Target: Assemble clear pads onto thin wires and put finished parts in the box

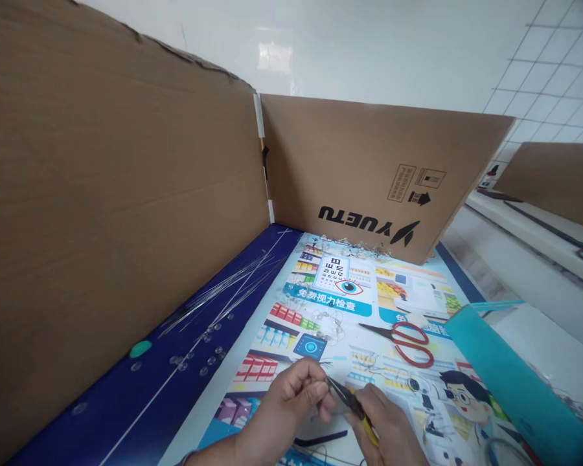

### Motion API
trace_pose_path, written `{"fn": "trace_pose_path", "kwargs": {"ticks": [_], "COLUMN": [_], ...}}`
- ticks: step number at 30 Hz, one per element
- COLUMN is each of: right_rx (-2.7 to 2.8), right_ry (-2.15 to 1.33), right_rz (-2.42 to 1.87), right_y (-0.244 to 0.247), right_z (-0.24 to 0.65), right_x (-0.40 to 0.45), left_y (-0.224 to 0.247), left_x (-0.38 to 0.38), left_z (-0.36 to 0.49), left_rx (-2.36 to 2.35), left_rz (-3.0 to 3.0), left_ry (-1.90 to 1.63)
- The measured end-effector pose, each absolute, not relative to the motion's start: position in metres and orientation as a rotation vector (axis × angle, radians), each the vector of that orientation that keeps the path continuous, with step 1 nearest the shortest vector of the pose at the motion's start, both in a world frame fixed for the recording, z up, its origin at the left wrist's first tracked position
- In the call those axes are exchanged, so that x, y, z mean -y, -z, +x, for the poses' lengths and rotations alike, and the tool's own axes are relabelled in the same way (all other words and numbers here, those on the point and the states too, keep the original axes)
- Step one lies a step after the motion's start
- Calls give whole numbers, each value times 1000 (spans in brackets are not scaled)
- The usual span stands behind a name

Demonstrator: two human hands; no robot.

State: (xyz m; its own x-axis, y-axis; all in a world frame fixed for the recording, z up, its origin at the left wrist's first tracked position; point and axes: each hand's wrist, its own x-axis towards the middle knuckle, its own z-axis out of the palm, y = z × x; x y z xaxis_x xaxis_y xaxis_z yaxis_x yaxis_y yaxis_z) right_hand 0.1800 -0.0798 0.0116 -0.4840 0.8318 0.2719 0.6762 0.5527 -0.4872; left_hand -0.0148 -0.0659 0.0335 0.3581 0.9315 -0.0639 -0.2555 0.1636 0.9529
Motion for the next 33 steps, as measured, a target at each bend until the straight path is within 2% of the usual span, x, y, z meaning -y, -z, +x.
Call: {"fn": "trace_pose_path", "kwargs": {"ticks": [5, 12, 19, 28, 33], "right_rx": [2374, 2488, 2642, 2786, 2767], "right_ry": [-414, -423, -325, -10, 28], "right_rz": [-1250, -1352, -1467, -1541, -1561], "right_y": [-17, -26, -45, -57, -55], "right_z": [187, 194, 201, 202, 202], "right_x": [80, 77, 76, 81, 82], "left_y": [-31, -40, -26, -20, -26], "left_x": [60, 46, 42, 46, 49], "left_z": [-24, -39, -39, -34, -34], "left_rx": [-887, -1040, -1076, -1012, -1069], "left_rz": [1356, 2093, 2660, 2871, 2788], "left_ry": [-932, -820, -634, -515, -441]}}
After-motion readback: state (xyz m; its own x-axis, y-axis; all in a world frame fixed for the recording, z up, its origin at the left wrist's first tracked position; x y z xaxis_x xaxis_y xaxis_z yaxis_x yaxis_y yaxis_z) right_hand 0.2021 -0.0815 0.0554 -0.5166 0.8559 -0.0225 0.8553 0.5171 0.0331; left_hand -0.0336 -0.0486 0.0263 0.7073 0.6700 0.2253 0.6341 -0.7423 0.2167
